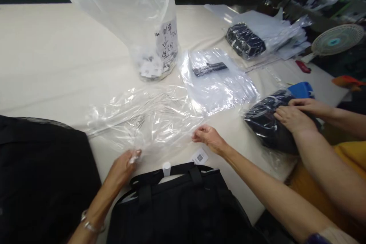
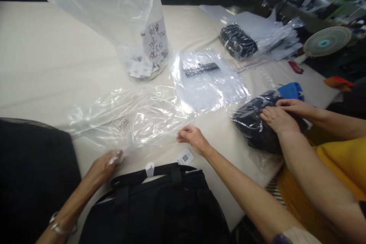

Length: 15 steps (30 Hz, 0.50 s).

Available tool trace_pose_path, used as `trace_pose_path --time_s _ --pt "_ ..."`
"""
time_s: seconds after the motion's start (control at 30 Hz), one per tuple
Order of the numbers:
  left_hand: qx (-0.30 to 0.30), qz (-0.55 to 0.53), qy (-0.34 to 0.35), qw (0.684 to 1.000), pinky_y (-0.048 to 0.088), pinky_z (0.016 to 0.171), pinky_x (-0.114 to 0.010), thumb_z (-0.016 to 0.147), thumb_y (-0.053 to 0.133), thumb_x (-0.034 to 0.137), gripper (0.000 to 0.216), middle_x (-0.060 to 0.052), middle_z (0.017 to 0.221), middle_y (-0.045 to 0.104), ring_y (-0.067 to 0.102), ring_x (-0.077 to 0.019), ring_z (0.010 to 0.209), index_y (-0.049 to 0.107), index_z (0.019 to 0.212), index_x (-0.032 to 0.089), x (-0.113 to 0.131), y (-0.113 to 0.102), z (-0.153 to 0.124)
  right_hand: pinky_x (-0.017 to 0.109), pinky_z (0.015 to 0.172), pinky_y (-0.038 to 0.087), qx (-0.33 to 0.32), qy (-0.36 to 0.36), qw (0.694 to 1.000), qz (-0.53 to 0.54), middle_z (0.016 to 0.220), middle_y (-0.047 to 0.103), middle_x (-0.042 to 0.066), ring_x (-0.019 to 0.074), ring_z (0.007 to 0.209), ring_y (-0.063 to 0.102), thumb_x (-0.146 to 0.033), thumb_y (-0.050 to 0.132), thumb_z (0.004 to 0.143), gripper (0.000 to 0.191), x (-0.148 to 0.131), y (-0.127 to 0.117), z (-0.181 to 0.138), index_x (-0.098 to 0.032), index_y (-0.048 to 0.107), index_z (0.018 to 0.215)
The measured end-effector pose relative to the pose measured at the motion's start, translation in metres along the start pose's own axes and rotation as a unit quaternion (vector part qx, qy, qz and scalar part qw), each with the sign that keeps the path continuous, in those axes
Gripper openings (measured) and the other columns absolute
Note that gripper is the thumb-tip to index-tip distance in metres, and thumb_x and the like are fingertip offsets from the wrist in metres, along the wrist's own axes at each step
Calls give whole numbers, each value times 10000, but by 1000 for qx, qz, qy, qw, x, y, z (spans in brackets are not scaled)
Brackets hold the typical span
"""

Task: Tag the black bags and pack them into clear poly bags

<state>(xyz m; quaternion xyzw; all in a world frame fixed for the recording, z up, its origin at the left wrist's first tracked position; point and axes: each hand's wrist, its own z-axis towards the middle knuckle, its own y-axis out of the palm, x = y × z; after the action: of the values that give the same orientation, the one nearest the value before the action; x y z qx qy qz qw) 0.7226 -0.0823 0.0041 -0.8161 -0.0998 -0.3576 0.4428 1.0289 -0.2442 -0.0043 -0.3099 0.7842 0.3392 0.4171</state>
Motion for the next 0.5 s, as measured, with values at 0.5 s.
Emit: trace_pose_path --time_s 0.5 --pt "-217 64 39 973 539 739 -357 684 522 718 442 -20 741 723 629 -285 774 704 620 320 8 11 -78 261 698 514 -204 -1 918 -339 789 719 24 170 734 664 -427 576 918 306 -27 -1 -47 -178 735 842"
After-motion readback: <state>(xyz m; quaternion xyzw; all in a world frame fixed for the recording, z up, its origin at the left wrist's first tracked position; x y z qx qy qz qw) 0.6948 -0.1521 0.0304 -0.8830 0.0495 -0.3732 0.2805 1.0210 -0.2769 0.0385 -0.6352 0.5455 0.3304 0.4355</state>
